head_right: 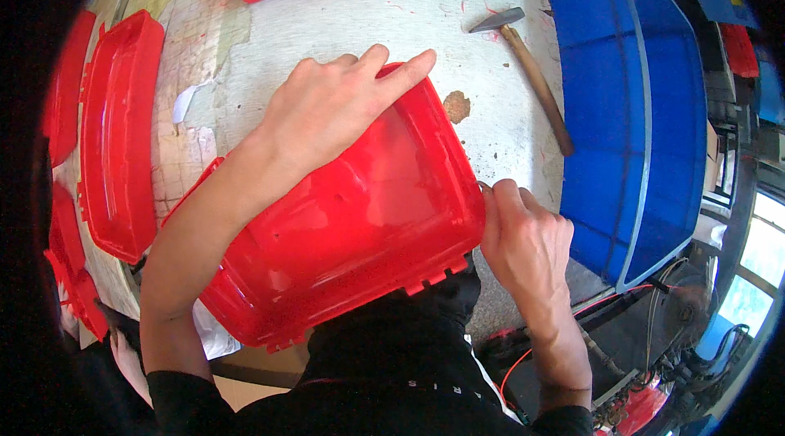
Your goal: The person assembles red plastic containers by snapping lids onto bases and inserting small red plastic pieces into the handles. They repeatedly pick up containers, attach lids, and insert pieces, then place finished units into a blue bin.
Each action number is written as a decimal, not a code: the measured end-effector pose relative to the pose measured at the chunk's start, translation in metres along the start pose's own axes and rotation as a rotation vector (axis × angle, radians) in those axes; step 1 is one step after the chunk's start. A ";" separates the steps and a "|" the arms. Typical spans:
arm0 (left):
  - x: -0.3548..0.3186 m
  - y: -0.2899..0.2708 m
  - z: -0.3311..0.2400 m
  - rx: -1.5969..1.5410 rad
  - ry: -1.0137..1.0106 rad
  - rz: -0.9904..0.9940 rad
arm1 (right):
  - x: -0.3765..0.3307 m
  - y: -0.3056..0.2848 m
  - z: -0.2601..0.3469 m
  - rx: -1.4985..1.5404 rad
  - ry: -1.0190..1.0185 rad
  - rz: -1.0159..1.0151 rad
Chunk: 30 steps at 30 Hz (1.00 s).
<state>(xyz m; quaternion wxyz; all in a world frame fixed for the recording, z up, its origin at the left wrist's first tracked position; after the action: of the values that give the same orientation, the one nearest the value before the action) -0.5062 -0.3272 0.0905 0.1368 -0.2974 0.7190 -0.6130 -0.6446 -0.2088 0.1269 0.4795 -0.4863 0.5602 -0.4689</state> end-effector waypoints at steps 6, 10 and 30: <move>0.000 -0.001 0.001 0.007 -0.003 -0.010 | -0.025 0.002 -0.009 0.002 -0.001 -0.002; 0.001 0.000 0.000 -0.016 0.008 0.023 | -0.038 0.002 -0.015 0.031 0.020 0.020; -0.013 -0.015 0.051 -0.214 -0.385 0.095 | -0.034 0.063 -0.073 1.033 0.485 -0.246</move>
<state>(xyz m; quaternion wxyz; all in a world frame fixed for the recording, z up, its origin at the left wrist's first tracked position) -0.4634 -0.3619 0.0924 0.2680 -0.3878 0.7537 -0.4579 -0.7213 -0.1648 0.0742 0.4547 -0.1298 0.2922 -0.8313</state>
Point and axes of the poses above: each hand's wrist, its own x-axis towards the middle knuckle, its own y-axis out of the palm, z = x × y, the point moved 9 cm from there along x, towards the middle knuckle, and after that the axes turned 11 degrees about -x, right-handed, at the moved point
